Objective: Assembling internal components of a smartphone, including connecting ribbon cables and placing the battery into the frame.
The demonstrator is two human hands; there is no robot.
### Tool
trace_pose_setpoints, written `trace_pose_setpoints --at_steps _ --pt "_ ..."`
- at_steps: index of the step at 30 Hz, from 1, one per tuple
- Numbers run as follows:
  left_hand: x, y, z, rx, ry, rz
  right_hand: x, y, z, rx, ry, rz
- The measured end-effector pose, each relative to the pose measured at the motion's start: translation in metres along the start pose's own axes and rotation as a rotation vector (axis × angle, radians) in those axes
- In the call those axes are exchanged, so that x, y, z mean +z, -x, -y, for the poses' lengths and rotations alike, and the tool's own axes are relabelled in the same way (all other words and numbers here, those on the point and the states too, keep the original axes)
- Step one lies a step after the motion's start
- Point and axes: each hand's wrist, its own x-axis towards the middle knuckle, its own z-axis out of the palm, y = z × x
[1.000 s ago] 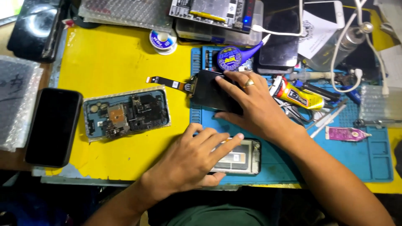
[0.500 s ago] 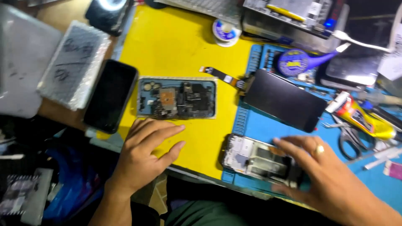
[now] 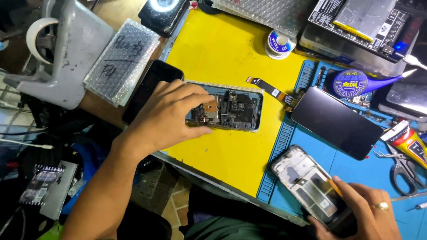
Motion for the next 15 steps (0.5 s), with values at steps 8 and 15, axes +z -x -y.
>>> trace_pose_setpoints --at_steps 8,15 --pt "0.002 -0.01 0.009 0.027 -0.056 0.113 0.011 0.019 0.056 0.412 -0.261 -0.125" --pt "-0.012 -0.027 0.007 -0.13 0.023 0.396 0.021 0.024 0.043 0.156 -0.056 -0.204"
